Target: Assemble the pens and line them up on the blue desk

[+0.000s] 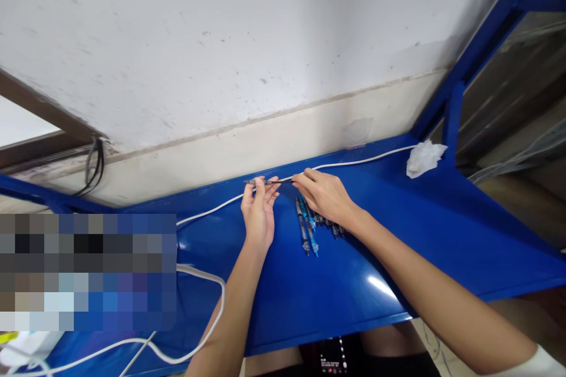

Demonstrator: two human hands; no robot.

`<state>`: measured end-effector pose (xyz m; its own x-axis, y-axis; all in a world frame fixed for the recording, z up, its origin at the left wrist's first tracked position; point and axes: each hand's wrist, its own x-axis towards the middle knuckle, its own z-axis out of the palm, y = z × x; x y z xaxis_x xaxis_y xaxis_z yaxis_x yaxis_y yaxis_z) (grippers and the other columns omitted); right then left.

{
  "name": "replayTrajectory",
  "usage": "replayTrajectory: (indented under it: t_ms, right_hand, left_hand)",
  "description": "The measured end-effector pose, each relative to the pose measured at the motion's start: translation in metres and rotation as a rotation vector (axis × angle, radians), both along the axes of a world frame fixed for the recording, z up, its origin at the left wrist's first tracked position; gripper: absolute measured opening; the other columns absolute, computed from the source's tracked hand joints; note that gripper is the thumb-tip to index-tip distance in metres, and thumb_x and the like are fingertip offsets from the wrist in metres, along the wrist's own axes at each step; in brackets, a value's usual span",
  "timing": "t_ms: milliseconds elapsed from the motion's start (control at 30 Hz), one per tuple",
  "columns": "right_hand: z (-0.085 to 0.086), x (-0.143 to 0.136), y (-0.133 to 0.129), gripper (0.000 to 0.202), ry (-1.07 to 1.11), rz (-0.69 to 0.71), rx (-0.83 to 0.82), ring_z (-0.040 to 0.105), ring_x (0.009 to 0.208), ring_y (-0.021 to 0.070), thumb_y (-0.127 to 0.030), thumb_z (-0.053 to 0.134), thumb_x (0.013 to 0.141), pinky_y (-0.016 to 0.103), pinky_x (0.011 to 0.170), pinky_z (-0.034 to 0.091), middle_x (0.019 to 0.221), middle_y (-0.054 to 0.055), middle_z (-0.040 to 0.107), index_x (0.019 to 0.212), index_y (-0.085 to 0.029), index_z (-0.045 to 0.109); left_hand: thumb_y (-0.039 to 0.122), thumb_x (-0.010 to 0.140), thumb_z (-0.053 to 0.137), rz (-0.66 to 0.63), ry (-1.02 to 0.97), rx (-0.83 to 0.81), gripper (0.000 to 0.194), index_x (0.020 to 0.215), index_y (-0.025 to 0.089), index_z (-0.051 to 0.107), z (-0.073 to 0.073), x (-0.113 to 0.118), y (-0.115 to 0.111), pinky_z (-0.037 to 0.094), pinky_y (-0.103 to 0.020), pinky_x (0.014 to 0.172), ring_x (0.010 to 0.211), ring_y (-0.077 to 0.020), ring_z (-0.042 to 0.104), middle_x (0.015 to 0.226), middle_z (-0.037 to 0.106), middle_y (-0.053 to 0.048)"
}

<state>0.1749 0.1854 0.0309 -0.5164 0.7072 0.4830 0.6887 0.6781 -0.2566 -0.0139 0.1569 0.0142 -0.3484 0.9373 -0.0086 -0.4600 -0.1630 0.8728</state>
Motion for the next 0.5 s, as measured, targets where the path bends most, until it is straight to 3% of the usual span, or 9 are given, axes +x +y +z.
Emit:
replayTrajectory:
  t_ms: [500]
  right_hand:
    - [0.0002, 0.0004, -0.0005, 0.031, 0.029, 0.003, -0.022, 0.062, 0.082, 0.0197, -0.034, 0.039, 0.117, 0.031, 0.071, 0.039, 0.101, 0.007, 0.07, 0.121, -0.022, 0.067]
  left_hand:
    - [0.059, 0.092, 0.078, 0.031, 0.003, 0.006, 0.042, 0.114, 0.025, 0.064, 0.0008, -0.0057, 0.0005, 0.052, -0.033, 0.093, 0.116, -0.0222, 0.076, 0.123, 0.081, -0.011]
